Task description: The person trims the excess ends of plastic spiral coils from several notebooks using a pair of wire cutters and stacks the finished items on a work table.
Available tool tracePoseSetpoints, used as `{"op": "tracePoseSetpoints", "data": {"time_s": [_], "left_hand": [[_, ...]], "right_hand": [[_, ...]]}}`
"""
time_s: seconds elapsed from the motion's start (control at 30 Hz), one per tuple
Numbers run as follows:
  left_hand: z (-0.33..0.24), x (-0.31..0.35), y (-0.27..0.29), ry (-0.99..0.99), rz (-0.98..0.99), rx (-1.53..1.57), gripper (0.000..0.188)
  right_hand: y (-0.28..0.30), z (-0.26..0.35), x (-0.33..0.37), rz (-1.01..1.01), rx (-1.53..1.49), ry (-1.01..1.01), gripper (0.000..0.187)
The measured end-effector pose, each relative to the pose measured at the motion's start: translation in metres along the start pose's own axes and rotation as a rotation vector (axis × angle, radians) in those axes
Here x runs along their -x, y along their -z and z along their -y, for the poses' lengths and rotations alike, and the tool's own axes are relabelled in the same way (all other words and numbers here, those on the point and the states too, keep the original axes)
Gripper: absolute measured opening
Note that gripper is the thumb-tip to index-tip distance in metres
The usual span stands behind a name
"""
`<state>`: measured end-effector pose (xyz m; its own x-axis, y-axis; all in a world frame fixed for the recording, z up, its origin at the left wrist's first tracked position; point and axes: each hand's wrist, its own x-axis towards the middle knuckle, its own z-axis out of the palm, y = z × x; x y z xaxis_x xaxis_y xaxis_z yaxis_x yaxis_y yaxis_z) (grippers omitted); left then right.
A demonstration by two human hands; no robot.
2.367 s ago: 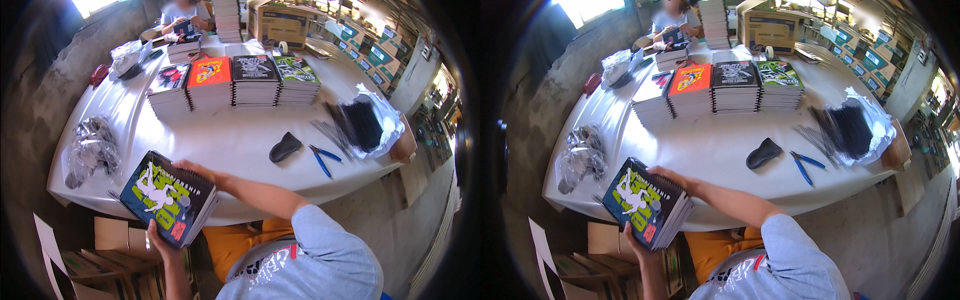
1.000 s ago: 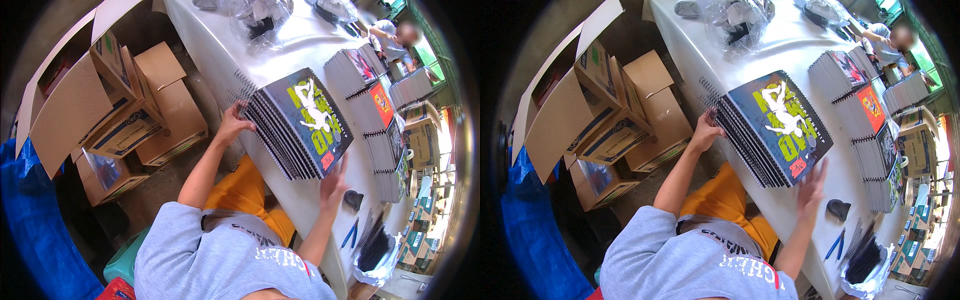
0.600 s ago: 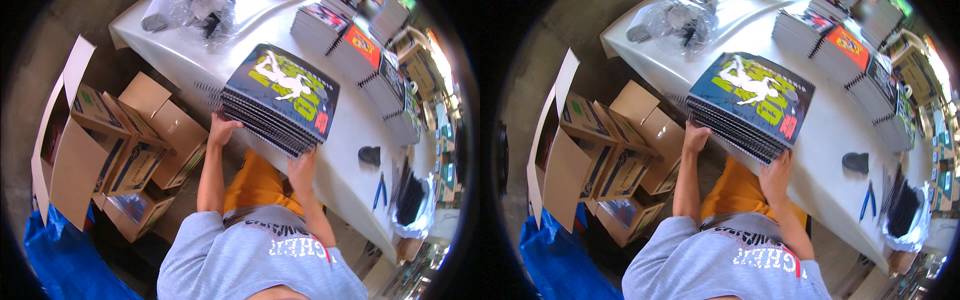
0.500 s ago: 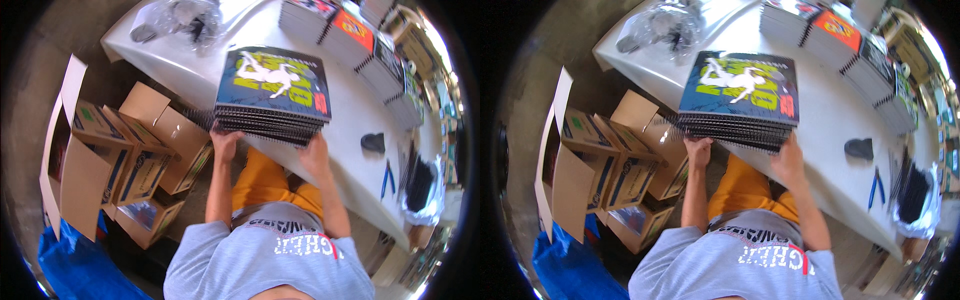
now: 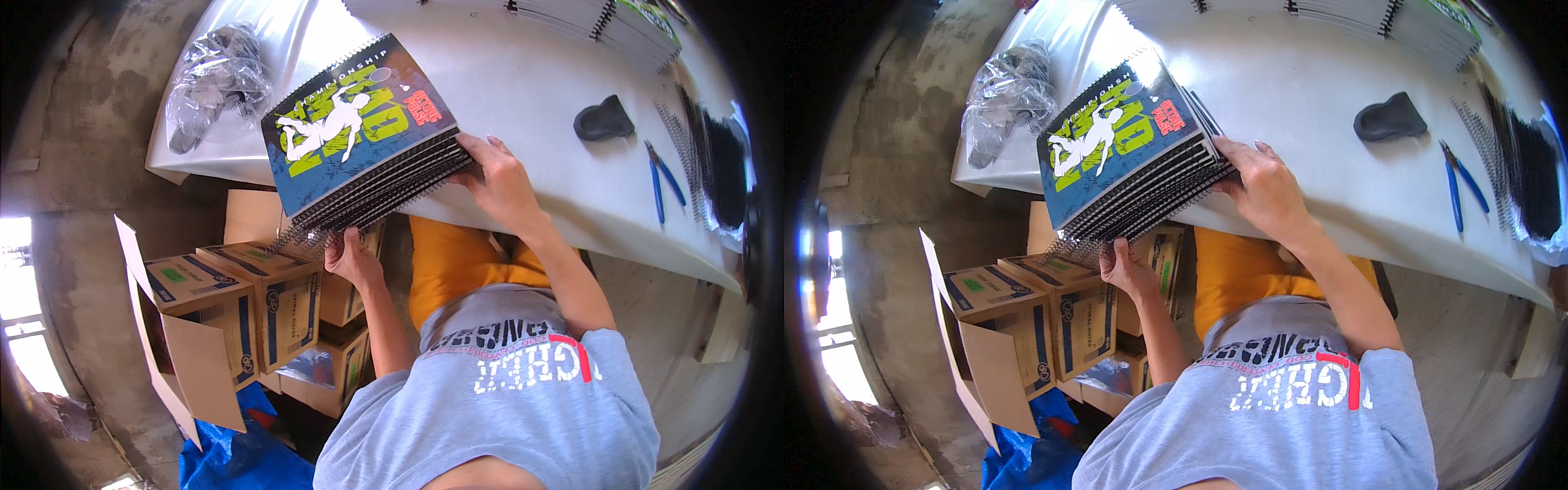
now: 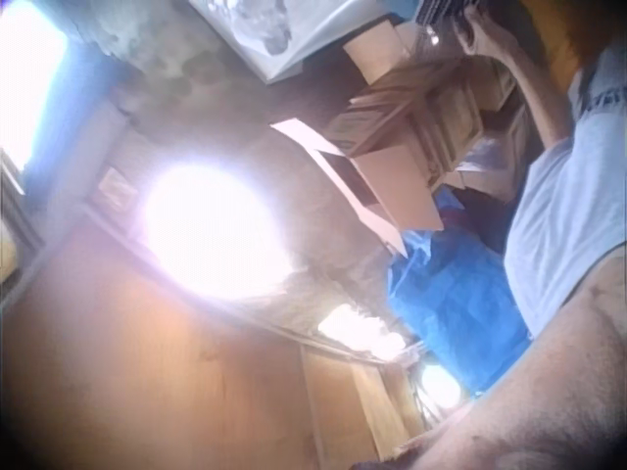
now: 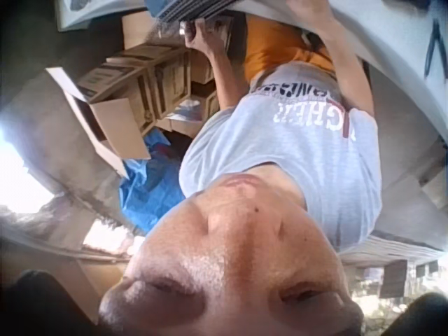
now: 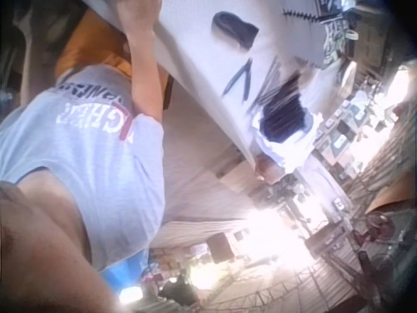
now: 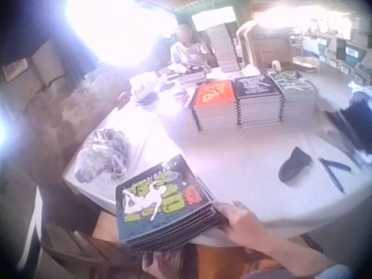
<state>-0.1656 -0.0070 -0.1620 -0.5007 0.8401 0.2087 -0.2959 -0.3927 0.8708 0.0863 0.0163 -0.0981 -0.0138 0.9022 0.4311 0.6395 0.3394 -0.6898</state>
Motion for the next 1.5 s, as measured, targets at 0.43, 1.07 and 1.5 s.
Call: {"op": "tracePoseSetpoints", "data": {"time_s": [0.43, 1.07, 1.5], "left_hand": [[-0.007, 0.037, -0.063, 0.098, -0.183, -0.034, 0.013], [-0.075, 0.017, -0.074, 0.064, 0.158, -0.388, 0.074], [-0.071, -0.015, -0.080, -0.066, 0.071, -0.447, 0.058]], "right_hand": [[0.019, -0.028, -0.077, 0.319, -0.383, -0.264, 0.055], [0.187, -0.087, 0.112, -0.222, 1.066, -0.638, 0.073], [0.186, -0.114, 0.094, -0.079, 1.073, -0.786, 0.060]]}}
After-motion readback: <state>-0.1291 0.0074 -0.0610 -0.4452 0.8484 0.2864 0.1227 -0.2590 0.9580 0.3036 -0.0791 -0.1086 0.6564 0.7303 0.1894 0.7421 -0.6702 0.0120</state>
